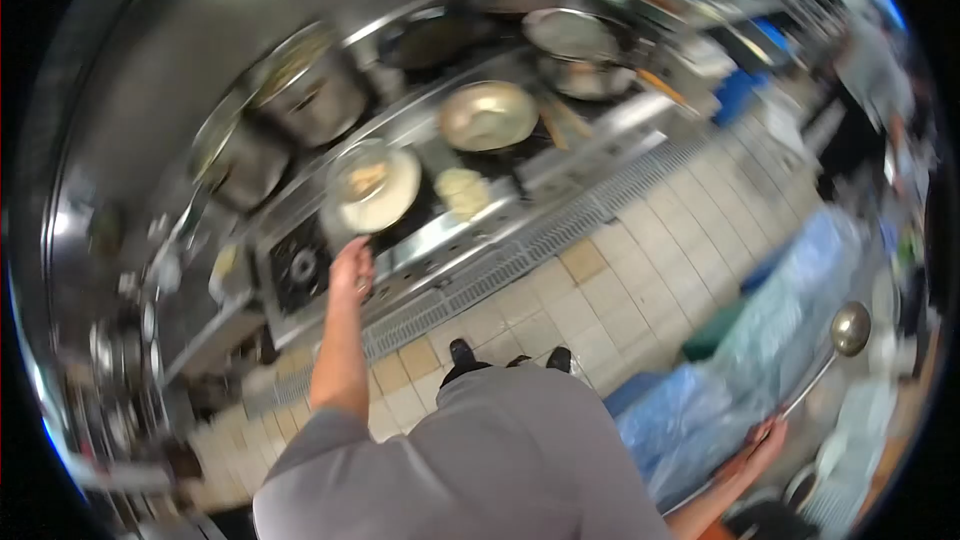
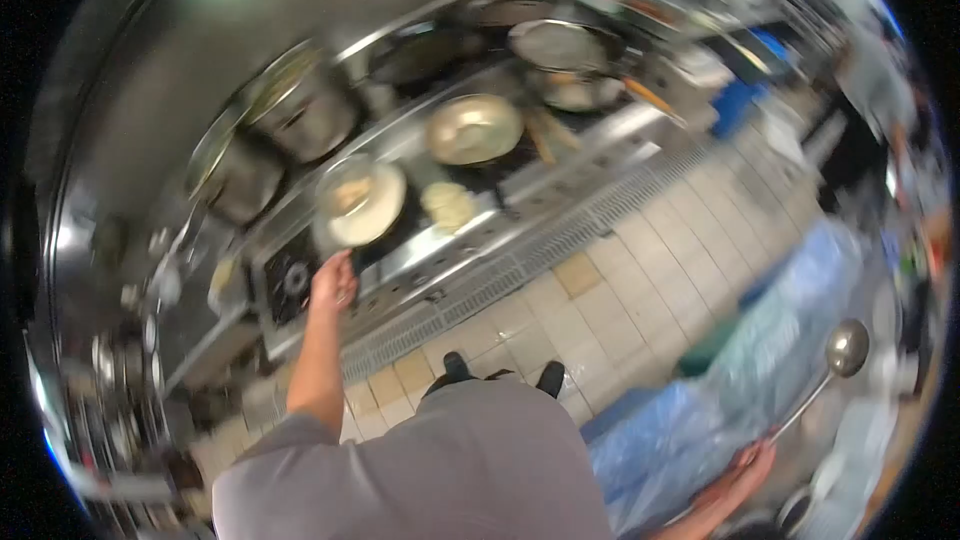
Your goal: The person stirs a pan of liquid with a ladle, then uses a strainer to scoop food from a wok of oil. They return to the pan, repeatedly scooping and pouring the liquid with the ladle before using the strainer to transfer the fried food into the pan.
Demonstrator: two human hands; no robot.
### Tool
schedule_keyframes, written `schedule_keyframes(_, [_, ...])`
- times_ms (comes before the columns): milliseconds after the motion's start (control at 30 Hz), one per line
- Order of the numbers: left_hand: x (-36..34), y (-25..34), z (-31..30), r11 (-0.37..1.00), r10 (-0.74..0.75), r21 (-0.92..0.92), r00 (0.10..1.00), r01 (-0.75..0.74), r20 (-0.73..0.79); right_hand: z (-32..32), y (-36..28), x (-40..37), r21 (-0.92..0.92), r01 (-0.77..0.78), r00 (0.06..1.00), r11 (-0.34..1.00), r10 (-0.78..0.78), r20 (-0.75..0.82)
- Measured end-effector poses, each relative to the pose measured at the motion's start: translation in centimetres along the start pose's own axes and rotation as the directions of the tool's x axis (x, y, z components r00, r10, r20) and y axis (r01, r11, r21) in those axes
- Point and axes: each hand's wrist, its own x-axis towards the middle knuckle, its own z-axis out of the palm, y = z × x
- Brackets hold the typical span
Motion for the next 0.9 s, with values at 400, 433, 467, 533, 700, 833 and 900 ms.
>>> schedule_keyframes(400, [-2.4, 1.9, -1.1, 0.986, -0.139, -0.104, 0.989, 0.134, -0.040, 38.2, 6.6, -24.0, -0.438, -0.055, 0.250, 0.897, 0.437, 0.864])
schedule_keyframes(433, [-2.5, 2.1, -1.7, 0.986, -0.145, -0.091, 0.989, 0.143, -0.017, 40.8, 7.4, -26.6, -0.423, 0.013, 0.225, 0.906, 0.409, 0.884])
schedule_keyframes(467, [-2.3, 2.2, -2.4, 0.989, -0.135, -0.061, 0.991, 0.135, 0.005, 43.1, 8.1, -29.2, -0.404, 0.080, 0.199, 0.911, 0.382, 0.902])
schedule_keyframes(533, [-2.2, 2.9, -3.4, 0.989, -0.145, -0.041, 0.989, 0.145, 0.011, 47.0, 9.5, -33.1, -0.372, 0.139, 0.152, 0.918, 0.351, 0.924])
schedule_keyframes(700, [-0.4, 5.2, -6.8, 0.981, -0.189, 0.048, 0.979, 0.186, 0.074, 54.1, 15.7, -39.3, -0.346, 0.281, 0.086, 0.895, 0.335, 0.938])
schedule_keyframes(833, [1.4, 7.5, -8.7, 0.954, -0.183, 0.256, 0.979, 0.155, 0.089, 55.7, 19.1, -43.7, -0.503, 0.360, 0.075, 0.786, 0.513, 0.855])
schedule_keyframes(900, [2.2, 7.5, -10.0, 0.943, -0.208, 0.284, 0.973, 0.172, 0.103, 55.3, 19.8, -46.0, -0.668, -0.423, -0.005, 0.613, 0.735, 0.678])
